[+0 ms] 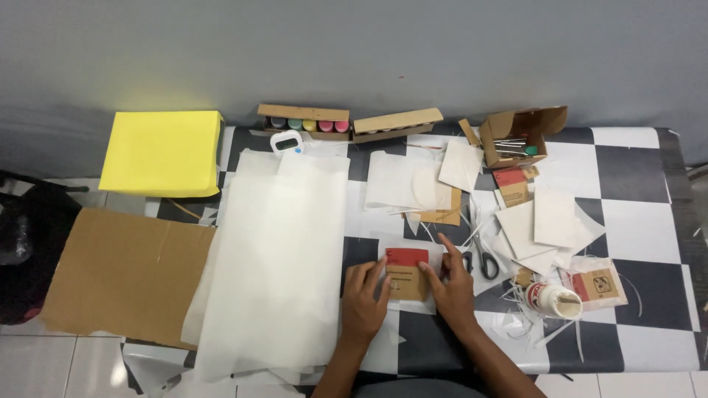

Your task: Cutting translucent paper sheets with scissors and gluing them onto small cards.

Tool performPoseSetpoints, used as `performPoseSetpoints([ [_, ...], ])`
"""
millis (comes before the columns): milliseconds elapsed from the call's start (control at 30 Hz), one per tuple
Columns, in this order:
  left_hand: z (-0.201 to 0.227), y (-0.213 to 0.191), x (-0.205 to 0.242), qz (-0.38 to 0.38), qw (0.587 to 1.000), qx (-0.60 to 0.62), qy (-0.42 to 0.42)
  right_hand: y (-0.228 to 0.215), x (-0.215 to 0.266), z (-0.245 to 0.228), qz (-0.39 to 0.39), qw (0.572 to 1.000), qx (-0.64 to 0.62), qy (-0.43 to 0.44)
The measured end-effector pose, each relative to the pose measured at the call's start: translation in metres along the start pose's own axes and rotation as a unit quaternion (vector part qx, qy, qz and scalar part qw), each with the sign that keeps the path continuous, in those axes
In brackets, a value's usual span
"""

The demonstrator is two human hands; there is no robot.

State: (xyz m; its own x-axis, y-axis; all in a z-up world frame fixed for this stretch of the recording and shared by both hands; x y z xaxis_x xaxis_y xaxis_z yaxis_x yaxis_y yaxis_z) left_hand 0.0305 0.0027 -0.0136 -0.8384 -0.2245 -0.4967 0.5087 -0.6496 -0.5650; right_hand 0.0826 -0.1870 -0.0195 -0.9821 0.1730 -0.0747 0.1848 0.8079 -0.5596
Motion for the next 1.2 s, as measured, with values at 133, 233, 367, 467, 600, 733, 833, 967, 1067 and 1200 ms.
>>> performPoseSetpoints([
  [133, -0.005, 0.005, 0.003, 0.019, 0.999, -0.029, 0.013, 0.000, -0.003, -0.006, -0.003, 0.999, 0.031, 0.014],
  [233, -0.004, 0.006, 0.004, 0.010, 0.999, -0.050, 0.010, 0.001, -0.004, -0.009, -0.016, 0.998, 0.058, 0.036],
  [367, -0.003, 0.006, 0.005, 0.041, 0.997, -0.062, 0.025, 0.001, -0.010, -0.018, -0.013, 0.996, 0.047, -0.068],
  [467, -0.002, 0.007, 0.007, 0.039, 0.997, -0.071, 0.017, -0.004, -0.011, -0.022, 0.003, 0.981, 0.069, -0.184],
  [600, -0.003, 0.009, 0.006, 0.045, 0.996, -0.075, 0.016, -0.013, -0.016, -0.020, -0.021, 0.897, 0.138, -0.420],
  [733, -0.002, 0.010, 0.009, 0.051, 0.996, -0.071, 0.018, -0.016, -0.019, -0.012, -0.196, 0.883, 0.158, -0.397],
  [833, -0.001, 0.006, 0.005, 0.044, 0.996, -0.075, 0.005, -0.013, -0.023, -0.012, -0.239, 0.890, 0.154, -0.357],
  [967, 0.001, -0.004, -0.005, -0.046, 0.996, -0.021, -0.068, -0.012, -0.023, -0.014, -0.237, 0.899, 0.139, -0.341],
  [1067, 0.005, -0.018, -0.018, -0.101, 0.994, -0.043, 0.004, -0.013, -0.022, -0.014, -0.233, 0.902, 0.138, -0.336],
  [1200, -0.005, -0.017, -0.017, -0.152, 0.977, -0.107, 0.104, -0.010, -0.023, -0.012, -0.223, 0.902, 0.139, -0.342],
])
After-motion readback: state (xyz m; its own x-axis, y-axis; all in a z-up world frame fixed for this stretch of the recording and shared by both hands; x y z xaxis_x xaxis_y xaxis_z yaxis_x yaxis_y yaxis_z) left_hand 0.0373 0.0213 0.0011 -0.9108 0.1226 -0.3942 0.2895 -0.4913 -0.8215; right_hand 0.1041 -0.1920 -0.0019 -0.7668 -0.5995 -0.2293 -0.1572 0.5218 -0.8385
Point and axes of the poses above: each hand's wrist, its own x-axis away from the middle knuckle, its own y-axis out of the palm, z = x × y, the point moved 2 cm from there along -x, towards the middle knuckle, and after that the axes turned 11 degrees about z, right-handed, at the moved point
